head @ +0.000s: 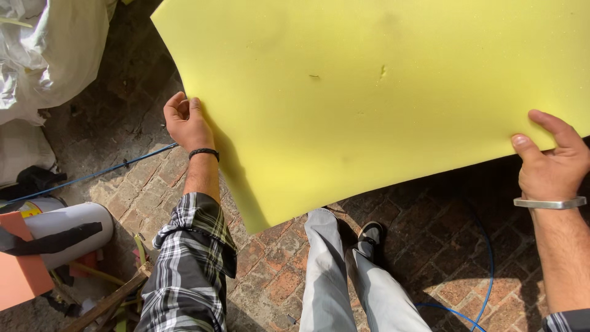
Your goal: The person uses a pneumatic spray gun to apply adhesive to a long foam strip on a workbench, then places and smooths a large yellow foam sheet over the strip. They adjust the foam edges and handle additional foam pieces and tools on the bench.
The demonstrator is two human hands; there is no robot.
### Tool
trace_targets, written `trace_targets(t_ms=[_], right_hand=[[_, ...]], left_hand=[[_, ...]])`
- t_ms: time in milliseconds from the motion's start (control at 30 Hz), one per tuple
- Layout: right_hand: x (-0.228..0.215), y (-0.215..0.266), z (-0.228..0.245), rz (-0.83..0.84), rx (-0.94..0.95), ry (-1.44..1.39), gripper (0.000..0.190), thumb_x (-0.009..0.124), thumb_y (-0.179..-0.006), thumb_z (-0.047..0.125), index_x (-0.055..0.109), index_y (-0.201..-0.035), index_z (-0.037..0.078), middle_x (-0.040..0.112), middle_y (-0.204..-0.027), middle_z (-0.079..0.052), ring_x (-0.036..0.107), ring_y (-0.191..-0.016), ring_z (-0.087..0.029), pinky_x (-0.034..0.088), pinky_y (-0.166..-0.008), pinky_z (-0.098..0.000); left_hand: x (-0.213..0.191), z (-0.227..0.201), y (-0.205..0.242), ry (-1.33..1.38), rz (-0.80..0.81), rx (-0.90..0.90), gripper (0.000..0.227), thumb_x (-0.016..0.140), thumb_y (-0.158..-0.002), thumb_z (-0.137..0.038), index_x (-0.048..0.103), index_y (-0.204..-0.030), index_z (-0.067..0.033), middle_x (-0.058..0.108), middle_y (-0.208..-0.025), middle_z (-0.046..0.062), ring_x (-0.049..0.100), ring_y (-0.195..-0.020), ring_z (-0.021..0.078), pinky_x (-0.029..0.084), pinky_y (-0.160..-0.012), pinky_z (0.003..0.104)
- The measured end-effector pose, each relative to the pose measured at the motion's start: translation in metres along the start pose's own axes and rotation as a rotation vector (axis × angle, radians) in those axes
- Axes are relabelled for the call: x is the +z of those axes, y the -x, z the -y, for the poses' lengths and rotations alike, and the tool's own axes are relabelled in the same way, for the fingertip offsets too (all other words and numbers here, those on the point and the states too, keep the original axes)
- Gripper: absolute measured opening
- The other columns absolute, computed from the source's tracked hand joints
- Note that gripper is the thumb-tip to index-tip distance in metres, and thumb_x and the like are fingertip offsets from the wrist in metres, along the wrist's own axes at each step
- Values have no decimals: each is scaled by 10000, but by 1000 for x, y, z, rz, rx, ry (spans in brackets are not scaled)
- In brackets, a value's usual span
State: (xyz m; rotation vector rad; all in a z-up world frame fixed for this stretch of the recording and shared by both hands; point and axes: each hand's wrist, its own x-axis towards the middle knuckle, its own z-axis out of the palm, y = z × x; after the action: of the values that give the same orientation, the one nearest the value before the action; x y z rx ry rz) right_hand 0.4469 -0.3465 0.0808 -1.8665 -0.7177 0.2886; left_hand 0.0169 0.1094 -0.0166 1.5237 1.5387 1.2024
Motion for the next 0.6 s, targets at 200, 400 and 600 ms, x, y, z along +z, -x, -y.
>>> trace_targets(t_ms=[200, 400, 600], right_hand=[[19, -10, -28, -57, 65, 130, 320, 742, -985, -103, 712, -1277, 26, 728, -1305, -96, 719, -1221, -179, 616, -1058, -302], [21, -21, -16, -33, 61, 181, 341, 766, -960, -61, 727, -1284, 38, 732, -1287, -103, 698, -1224, -204, 563, -1095, -335], [45, -20, -10, -2, 121, 157, 375, 769, -930, -18, 723, -1296, 54, 723, -1305, -83, 675, -1240, -196, 531, -1077, -335]], left_hand=[[13, -12, -9, -330, 11, -60, 298, 741, -965, -141, 618, -1231, -85, 646, -1113, 57, 639, -955, 164, 568, -863, 330], [28, -69, 34, -693, 95, 318, 524, 745, -955, -137, 527, -1420, -35, 506, -1470, 186, 450, -1387, 355, 358, -1155, 487], [110, -137, 224, -734, 758, 515, 816, 606, -944, -541, 341, -1589, -118, 210, -1685, 214, 163, -1568, 406, 106, -1262, 573]])
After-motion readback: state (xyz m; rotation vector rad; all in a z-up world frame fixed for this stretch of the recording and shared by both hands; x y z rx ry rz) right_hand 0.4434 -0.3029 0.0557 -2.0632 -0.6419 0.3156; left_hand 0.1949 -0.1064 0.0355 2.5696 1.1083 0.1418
